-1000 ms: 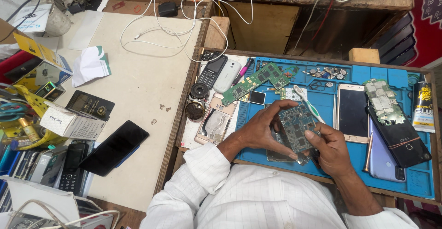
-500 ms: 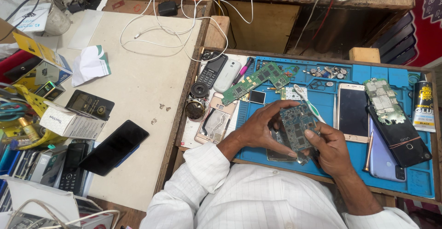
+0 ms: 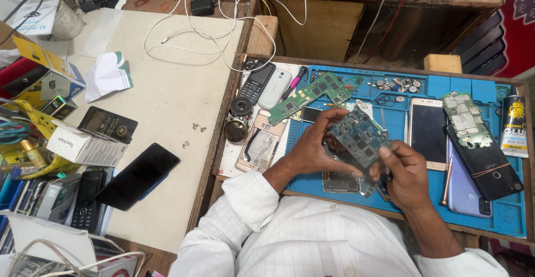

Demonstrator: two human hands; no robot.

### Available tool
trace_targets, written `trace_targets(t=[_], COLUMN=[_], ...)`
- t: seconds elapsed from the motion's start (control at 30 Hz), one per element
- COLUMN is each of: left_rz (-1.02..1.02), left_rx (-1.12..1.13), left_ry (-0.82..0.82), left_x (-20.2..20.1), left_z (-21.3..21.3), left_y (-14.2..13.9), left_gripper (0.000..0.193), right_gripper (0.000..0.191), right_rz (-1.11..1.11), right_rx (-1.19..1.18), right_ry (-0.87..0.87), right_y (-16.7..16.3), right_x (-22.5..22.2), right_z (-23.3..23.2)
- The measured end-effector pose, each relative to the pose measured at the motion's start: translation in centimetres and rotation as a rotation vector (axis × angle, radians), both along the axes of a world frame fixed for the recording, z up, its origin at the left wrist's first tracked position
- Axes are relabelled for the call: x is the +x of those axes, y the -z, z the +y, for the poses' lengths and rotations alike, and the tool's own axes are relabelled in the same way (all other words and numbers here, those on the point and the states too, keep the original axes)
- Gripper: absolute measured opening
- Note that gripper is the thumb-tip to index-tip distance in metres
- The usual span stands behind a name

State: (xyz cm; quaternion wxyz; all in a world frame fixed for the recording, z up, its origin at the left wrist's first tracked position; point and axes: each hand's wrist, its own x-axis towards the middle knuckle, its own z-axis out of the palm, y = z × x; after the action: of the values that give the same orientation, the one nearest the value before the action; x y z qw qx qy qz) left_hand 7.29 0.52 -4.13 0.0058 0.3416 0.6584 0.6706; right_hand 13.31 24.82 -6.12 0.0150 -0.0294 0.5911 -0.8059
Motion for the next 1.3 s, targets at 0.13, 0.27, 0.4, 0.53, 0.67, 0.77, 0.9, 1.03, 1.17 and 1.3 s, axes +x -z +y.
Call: trace_targets(t=[0.13,0.27,0.4,0.53,0.67,0.77,0.9,1.03,1.17,1.3], left_rz=[-0.125,-0.146,-0.159,-0.148,-0.138,-0.155,-0.218,-0.307,-0.295,-0.337], left_rx=[-0.091,-0.106,-0.137,-0.156,-0.122,-0.012,0.093,0.145,0.143,0.162], left_ry=[-0.052,-0.024,0.04,0.034,-0.008,-0.082,-0.153,-0.151,-0.144,-0.094], left_x=[0.0,0.1,0.4,0.5,0.4,0.1,-0.2,-0.2,0.0,0.3], left_z=[0.3,0.1,-0.1,0.0,0.1,0.1,0.3,0.3,0.2,0.3], left_y=[0.7,0.3,-0.6,-1.1,-1.1,-1.2,-1.6,-1.8,-1.6,-1.2], left_gripper=[0.097,0.102,0.104,0.092,0.09,0.089,0.086,0.087,0.087,0.088], right_gripper=[0.019,0.018,0.018,0.018,0.018,0.034,0.068,0.08,0.05,0.034], right_rz=[0.037,0.009,-0.011,-0.02,0.019,0.071,0.205,0.248,0.356,0.411], right_rx=[-0.073,-0.058,-0.042,-0.041,0.007,0.084,0.124,0.188,0.358,0.283], right_ry=[0.071,0.098,0.09,0.08,0.117,0.19,0.136,0.037,0.094,0.052], right_y=[-0.4,-0.6,-0.5,-0.2,-0.5,-1.7,-4.1,-4.5,-2.8,-1.8], right_x=[-0.3,-0.3,-0.3,-0.3,-0.2,-0.1,-0.2,0.8,2.2,2.9], right_z=[0.3,0.3,0.2,0.4,0.0,-0.5,-0.7,-0.7,-0.1,0.8])
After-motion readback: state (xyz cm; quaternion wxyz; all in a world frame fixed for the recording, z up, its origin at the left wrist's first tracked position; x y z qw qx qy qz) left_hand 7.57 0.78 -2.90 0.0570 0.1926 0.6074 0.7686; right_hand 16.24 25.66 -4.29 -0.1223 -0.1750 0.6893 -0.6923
